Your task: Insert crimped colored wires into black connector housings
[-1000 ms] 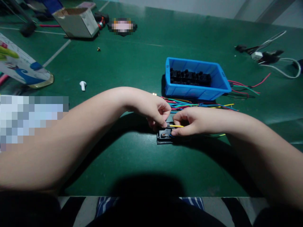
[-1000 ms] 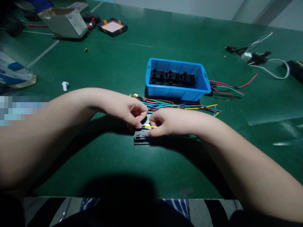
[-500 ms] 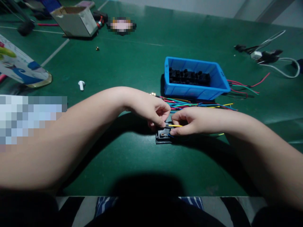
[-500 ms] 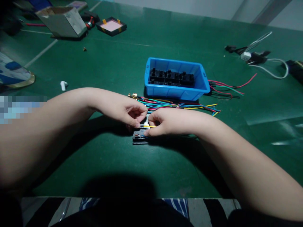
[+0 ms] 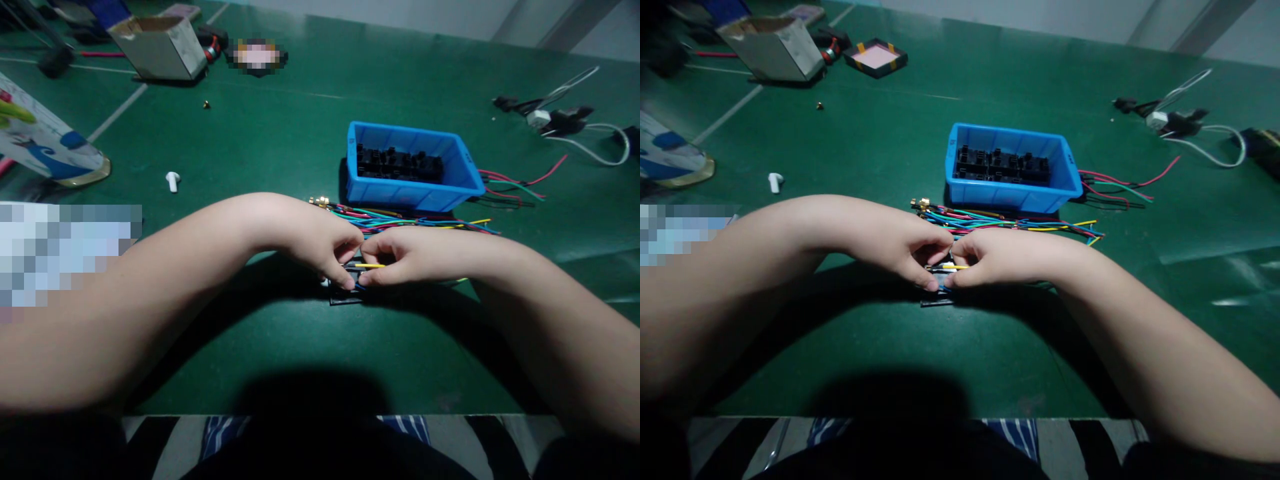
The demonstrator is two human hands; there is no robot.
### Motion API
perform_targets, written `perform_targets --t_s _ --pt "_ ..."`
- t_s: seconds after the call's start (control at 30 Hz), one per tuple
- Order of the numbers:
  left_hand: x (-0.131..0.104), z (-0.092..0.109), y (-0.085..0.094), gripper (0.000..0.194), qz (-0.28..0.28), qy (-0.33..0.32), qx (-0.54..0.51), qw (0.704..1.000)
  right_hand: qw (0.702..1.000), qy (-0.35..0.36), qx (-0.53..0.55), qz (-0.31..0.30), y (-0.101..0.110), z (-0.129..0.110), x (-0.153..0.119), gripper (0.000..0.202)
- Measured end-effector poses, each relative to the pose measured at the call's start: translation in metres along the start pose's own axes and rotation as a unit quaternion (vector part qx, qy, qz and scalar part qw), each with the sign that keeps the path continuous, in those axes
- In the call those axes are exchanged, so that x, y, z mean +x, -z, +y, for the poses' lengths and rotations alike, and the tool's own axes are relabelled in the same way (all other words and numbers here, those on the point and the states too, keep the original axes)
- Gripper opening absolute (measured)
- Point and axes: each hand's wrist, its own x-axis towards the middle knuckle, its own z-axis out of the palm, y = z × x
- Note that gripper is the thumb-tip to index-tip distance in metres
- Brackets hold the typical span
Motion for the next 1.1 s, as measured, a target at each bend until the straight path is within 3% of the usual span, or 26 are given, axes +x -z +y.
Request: perform_targets --t_s 0.23,0.47,0.9,1.1 --pt "0.002 -0.004 0.0 0.035 -0.014 0.01 -0.014 1.0 0.996 0.023 0.078 -0.03 0.001 0.007 0.002 0.039" --pt "0.002 -0.006 -0.001 0.036 -0.027 0.006 -0.035 0.999 0.999 0.006 0.044 0.003 -0.003 0.003 0.003 0.033" --pt "0.004 -0.011 -0.001 0.034 -0.043 -0.013 -0.08 0.996 1.0 0.003 0.004 -0.005 0.001 0.004 0.001 0.031" --pt "0.004 -0.013 -0.002 0.032 -0.043 -0.032 -0.08 0.995 0.999 0.041 -0.018 -0.021 0.001 0.007 0.0 0.044"
